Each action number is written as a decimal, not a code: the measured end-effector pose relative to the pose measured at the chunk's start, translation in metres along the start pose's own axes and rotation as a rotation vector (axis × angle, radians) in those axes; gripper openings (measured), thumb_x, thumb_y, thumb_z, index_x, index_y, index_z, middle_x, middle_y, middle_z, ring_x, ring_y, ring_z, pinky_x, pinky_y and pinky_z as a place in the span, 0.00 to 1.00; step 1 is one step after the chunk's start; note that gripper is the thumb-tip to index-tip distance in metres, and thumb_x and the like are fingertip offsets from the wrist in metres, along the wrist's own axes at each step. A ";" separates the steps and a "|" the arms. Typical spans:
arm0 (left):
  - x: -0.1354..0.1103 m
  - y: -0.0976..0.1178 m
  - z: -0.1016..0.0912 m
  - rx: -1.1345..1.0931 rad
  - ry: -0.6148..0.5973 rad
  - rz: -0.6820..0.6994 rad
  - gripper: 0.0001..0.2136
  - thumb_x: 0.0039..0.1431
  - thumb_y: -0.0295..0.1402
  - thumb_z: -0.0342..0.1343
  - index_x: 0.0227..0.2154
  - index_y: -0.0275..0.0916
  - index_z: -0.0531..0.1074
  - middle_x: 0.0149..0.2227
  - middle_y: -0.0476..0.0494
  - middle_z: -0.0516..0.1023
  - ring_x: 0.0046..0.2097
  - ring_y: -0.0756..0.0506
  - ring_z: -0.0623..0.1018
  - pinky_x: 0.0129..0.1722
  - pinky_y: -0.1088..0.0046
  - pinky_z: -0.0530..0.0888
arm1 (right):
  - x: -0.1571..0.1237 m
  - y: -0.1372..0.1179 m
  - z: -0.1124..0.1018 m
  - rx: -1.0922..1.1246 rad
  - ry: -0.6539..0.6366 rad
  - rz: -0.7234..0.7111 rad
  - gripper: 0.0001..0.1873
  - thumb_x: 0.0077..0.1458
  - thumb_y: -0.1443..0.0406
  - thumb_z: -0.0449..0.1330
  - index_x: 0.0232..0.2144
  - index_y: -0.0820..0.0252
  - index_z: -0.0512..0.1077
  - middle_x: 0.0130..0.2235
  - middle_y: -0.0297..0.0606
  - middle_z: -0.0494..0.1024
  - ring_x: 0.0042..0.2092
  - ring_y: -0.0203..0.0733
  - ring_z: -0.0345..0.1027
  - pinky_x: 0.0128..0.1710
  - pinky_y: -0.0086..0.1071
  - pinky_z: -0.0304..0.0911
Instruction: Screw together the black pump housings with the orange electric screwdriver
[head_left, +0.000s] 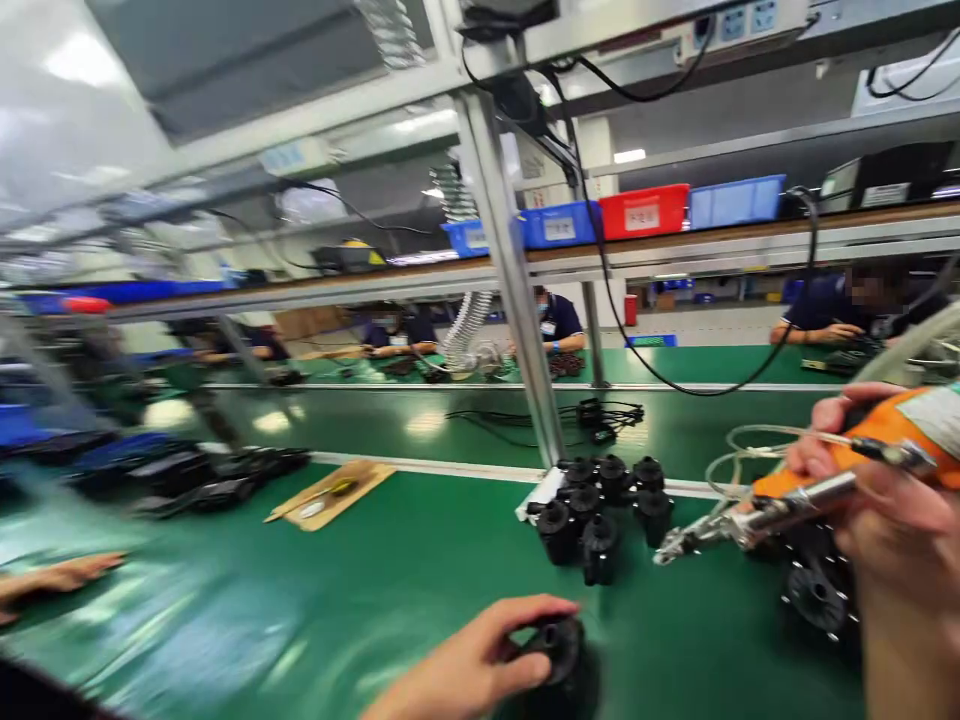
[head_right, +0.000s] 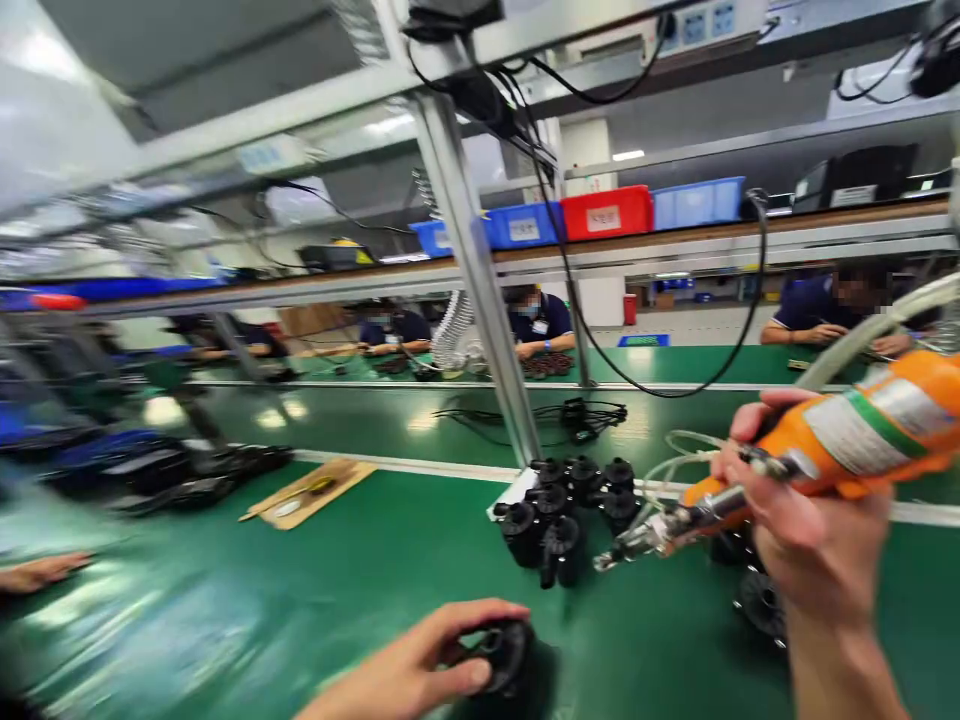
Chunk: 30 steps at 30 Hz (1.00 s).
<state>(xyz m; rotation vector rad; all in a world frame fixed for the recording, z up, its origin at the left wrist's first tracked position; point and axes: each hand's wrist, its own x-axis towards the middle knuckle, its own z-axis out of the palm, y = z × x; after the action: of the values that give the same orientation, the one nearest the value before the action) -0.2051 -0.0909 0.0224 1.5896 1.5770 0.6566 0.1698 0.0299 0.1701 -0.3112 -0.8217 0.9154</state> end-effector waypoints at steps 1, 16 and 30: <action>0.021 0.008 0.028 -0.027 0.001 0.068 0.29 0.59 0.55 0.66 0.61 0.53 0.79 0.62 0.46 0.81 0.60 0.31 0.80 0.63 0.56 0.75 | 0.000 0.000 -0.001 -0.042 -0.010 -0.038 0.25 0.39 0.62 0.80 0.41 0.55 0.78 0.35 0.35 0.75 0.27 0.37 0.67 0.25 0.34 0.68; 0.128 0.026 0.131 -0.234 -0.055 0.274 0.31 0.61 0.57 0.65 0.63 0.49 0.77 0.65 0.41 0.78 0.67 0.30 0.74 0.71 0.54 0.68 | 0.013 0.010 0.002 -0.279 -0.189 -0.173 0.26 0.37 0.72 0.71 0.41 0.55 0.72 0.30 0.27 0.77 0.26 0.31 0.66 0.23 0.24 0.68; 0.127 0.038 0.133 -0.152 -0.111 0.340 0.28 0.68 0.53 0.59 0.66 0.48 0.73 0.64 0.44 0.79 0.64 0.33 0.76 0.69 0.59 0.71 | 0.010 0.002 0.002 -0.325 -0.194 -0.196 0.25 0.38 0.72 0.71 0.42 0.56 0.73 0.31 0.28 0.78 0.27 0.32 0.67 0.25 0.24 0.69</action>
<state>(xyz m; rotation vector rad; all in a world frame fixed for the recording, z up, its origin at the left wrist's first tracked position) -0.0627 0.0139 -0.0416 1.7617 1.1575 0.8327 0.1706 0.0386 0.1746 -0.4199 -1.1630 0.6326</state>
